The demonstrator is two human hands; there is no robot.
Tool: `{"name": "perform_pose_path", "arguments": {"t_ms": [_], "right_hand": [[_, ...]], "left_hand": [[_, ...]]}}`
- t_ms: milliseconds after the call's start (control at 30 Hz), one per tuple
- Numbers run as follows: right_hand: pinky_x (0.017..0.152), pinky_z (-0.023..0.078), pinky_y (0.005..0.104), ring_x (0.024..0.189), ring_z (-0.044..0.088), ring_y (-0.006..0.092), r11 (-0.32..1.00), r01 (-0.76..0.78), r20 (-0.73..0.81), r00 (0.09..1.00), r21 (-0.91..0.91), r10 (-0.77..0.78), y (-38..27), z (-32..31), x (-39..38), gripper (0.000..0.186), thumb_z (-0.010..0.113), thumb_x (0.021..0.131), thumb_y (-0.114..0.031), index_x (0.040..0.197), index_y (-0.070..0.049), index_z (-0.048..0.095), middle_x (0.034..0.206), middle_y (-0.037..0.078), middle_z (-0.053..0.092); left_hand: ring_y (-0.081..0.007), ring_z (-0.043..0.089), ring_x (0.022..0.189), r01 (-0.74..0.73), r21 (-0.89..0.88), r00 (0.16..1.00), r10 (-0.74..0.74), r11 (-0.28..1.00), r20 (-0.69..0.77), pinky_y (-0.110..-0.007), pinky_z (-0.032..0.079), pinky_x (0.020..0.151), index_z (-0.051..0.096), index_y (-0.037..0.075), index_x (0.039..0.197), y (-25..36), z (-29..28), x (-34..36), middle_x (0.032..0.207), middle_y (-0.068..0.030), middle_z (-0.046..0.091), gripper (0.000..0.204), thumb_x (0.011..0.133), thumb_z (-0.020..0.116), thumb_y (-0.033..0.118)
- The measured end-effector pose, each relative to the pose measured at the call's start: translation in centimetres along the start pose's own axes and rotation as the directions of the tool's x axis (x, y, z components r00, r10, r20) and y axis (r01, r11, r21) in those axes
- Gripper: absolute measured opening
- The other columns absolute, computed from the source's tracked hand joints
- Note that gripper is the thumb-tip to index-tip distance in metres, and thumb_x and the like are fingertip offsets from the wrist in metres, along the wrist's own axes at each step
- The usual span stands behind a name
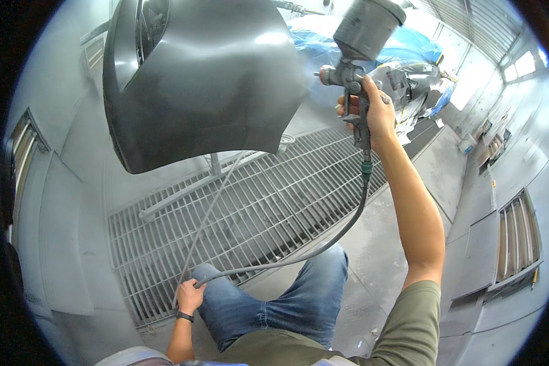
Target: The person wipes a car bumper with a cloth, then uses a spray gun to apply paint to the bumper in a paint booth. The bumper is mounted on a stand, and the person moves around it to cover different areas.
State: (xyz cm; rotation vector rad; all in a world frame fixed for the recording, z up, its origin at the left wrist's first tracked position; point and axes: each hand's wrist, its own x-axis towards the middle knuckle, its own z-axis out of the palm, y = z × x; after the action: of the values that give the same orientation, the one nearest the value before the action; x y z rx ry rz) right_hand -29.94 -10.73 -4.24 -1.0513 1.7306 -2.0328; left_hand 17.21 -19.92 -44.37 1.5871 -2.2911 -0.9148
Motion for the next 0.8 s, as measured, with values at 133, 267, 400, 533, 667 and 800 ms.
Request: {"name": "perform_pose_path", "arguments": {"t_ms": [133, 267, 400, 533, 667, 800], "right_hand": [[0.044, 0.049, 0.0290, 0.068, 0.068, 0.0215, 1.000, -0.017, -0.098, 0.995, -0.020, 0.015, 2.1, -4.1, 3.2, 0.047, 0.046, 0.103, -0.048, 0.110, -0.003, 0.057, 0.088, 0.017, 0.070], [0.046, 0.049, 0.0302, 0.068, 0.068, 0.0214, 0.995, -0.017, -0.178, 0.984, -0.100, -0.001, 3.3, -5.2, 5.9, 0.045, 0.049, 0.103, -0.046, 0.109, -0.003, 0.059, 0.088, 0.016, 0.070], [0.044, 0.049, 0.0312, 0.064, 0.069, 0.0207, 0.966, 0.009, -0.274, 0.958, -0.260, -0.082, 2.8, -2.2, 6.8, 0.042, 0.053, 0.102, -0.044, 0.102, -0.004, 0.062, 0.083, 0.012, 0.070], [0.046, 0.051, 0.0289, 0.068, 0.070, 0.0183, 0.948, 0.010, -0.173, 0.983, -0.318, -0.068, -1.3, 4.0, 3.3, 0.042, 0.051, 0.103, -0.045, 0.108, -0.004, 0.062, 0.085, 0.011, 0.071], [0.047, 0.051, 0.0268, 0.073, 0.070, 0.0166, 0.947, 0.052, 0.013, 0.999, -0.317, -0.050, -7.7, 12.8, -3.3, 0.044, 0.050, 0.104, -0.044, 0.116, -0.004, 0.060, 0.089, 0.011, 0.070], [0.048, 0.052, 0.0243, 0.076, 0.072, 0.0163, 0.910, 0.211, 0.263, 0.957, -0.357, -0.119, -11.8, 21.5, -8.0, 0.049, 0.050, 0.103, -0.047, 0.121, -0.002, 0.060, 0.091, 0.012, 0.071]], "left_hand": [[-0.0440, 0.066, 0.081, -0.022, -0.008, 1.000, 0.022, 1.000, -0.008, -0.052, 0.050, 0.070, 0.070, 0.002, 0.081, 1.5, 0.5, -0.6, 0.079, -0.0221, 0.069, 0.032, 0.080, 0.078, 0.033], [-0.0442, 0.066, 0.082, -0.008, -0.041, 1.000, 0.007, 0.999, -0.028, -0.052, 0.051, 0.070, 0.070, 0.001, 0.082, 2.0, 0.8, -1.4, 0.079, -0.0217, 0.069, 0.033, 0.079, 0.079, 0.033], [-0.0433, 0.067, 0.082, 0.015, -0.059, 0.998, -0.019, 0.998, -0.063, -0.051, 0.051, 0.070, 0.071, 0.002, 0.083, 0.9, 0.5, -1.5, 0.080, -0.0217, 0.070, 0.032, 0.079, 0.079, 0.033], [-0.0421, 0.068, 0.082, 0.059, -0.065, 0.996, -0.063, 0.996, -0.058, -0.050, 0.052, 0.070, 0.073, 0.004, 0.084, -1.8, -0.5, -1.6, 0.081, -0.0213, 0.070, 0.032, 0.081, 0.078, 0.035], [-0.0415, 0.068, 0.081, 0.045, -0.088, 0.995, -0.052, 0.995, -0.088, -0.049, 0.053, 0.069, 0.074, 0.004, 0.082, -3.7, -0.5, -2.0, 0.080, -0.0206, 0.070, 0.035, 0.083, 0.078, 0.039], [-0.0415, 0.068, 0.078, 0.070, -0.123, 0.995, -0.077, 0.990, -0.058, -0.048, 0.053, 0.069, 0.074, 0.004, 0.081, -4.7, -0.3, -2.1, 0.077, -0.0207, 0.070, 0.039, 0.085, 0.076, 0.043]]}}
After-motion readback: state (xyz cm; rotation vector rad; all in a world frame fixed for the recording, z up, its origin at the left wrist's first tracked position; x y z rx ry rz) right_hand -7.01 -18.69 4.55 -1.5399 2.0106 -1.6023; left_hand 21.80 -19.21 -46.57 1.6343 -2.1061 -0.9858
